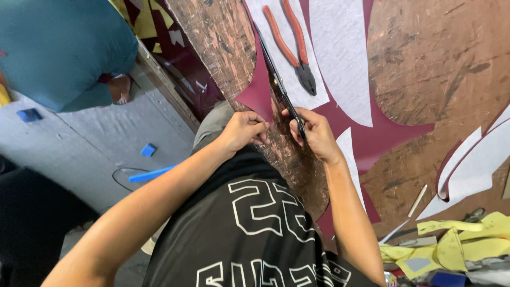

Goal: The person cuts maroon vinyl fabric on a work table using scissors, following curved white paper templates laid on the material. They hold the fabric steady, cut around the template edges, reposition the pieces, and trace outline marks on the fabric with a white marker, using a wrench and pliers as weights on the templates.

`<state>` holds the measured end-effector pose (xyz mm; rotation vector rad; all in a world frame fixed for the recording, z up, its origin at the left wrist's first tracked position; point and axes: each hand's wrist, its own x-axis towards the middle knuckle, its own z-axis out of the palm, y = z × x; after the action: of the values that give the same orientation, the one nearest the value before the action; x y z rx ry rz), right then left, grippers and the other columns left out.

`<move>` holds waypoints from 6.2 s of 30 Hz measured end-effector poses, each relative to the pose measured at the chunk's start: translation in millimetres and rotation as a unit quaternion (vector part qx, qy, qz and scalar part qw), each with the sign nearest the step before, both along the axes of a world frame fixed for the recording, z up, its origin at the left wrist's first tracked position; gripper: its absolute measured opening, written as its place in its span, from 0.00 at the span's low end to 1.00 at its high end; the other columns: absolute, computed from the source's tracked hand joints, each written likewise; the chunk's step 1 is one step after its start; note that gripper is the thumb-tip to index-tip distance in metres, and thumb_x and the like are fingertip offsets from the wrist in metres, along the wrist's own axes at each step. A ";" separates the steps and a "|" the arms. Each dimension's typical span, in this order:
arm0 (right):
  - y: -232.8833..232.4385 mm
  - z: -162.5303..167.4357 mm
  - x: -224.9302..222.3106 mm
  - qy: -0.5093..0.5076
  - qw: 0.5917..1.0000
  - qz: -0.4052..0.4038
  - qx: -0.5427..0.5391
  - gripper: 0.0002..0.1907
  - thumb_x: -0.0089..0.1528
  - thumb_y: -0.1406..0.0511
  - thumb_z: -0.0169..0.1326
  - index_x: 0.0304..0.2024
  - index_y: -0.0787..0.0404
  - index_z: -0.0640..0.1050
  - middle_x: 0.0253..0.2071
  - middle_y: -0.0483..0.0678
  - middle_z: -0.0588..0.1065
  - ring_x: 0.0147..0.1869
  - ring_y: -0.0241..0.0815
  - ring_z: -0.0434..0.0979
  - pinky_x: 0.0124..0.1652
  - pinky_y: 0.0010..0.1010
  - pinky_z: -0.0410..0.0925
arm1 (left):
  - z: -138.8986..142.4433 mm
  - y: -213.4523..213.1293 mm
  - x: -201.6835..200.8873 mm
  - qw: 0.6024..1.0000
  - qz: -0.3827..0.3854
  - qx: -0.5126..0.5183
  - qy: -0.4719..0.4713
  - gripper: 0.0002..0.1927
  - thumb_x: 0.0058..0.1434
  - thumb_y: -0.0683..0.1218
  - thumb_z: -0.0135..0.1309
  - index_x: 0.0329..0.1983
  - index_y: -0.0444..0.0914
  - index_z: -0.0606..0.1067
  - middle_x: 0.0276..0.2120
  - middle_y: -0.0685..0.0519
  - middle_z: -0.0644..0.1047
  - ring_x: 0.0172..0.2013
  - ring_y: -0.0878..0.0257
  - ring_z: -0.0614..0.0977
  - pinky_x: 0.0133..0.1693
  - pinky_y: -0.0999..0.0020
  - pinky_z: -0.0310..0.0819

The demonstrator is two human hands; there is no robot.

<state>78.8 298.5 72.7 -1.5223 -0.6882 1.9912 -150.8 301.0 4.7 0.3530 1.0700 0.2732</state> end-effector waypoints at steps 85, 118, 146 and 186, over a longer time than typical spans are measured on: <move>77.8 -3.4 -40.3 -0.068 0.997 -0.025 -0.003 0.18 0.63 0.65 0.61 0.55 0.63 0.80 0.28 0.38 0.74 0.28 0.26 0.69 0.25 0.18 0.60 | 50.7 150.9 -49.1 0.723 -0.236 0.571 0.311 0.06 0.60 0.38 0.54 0.39 0.34 0.70 0.38 0.44 0.72 0.43 0.45 0.72 0.43 0.52 0.65; 141.2 9.6 -63.6 -0.064 0.998 -0.026 -0.003 0.15 0.64 0.65 0.59 0.52 0.64 0.80 0.30 0.38 0.74 0.28 0.26 0.71 0.22 0.16 0.60 | 48.0 149.4 -64.7 0.731 -0.262 0.562 0.285 0.07 0.57 0.37 0.54 0.38 0.35 0.70 0.36 0.46 0.73 0.42 0.46 0.74 0.42 0.53 0.69; 173.2 -2.1 -81.9 -0.063 0.997 -0.035 0.008 0.17 0.65 0.65 0.59 0.55 0.64 0.80 0.29 0.38 0.75 0.27 0.26 0.72 0.24 0.18 0.62 | 52.9 154.5 -63.8 0.695 -0.333 0.565 0.294 0.07 0.58 0.40 0.53 0.39 0.34 0.72 0.36 0.46 0.74 0.44 0.48 0.74 0.44 0.55 0.70; 81.4 8.3 -103.7 -0.056 0.992 -0.112 -0.032 0.18 0.66 0.64 0.57 0.57 0.66 0.79 0.27 0.40 0.72 0.26 0.29 0.68 0.26 0.21 0.62 | 31.2 337.2 -372.4 0.689 -0.020 0.510 0.514 0.13 0.64 0.32 0.53 0.50 0.34 0.74 0.34 0.53 0.75 0.35 0.65 0.78 0.39 0.69 0.73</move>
<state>-24.9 379.9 81.1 -1.6801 -0.4761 1.7868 -523.2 638.2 35.9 1.6978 1.9473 0.6713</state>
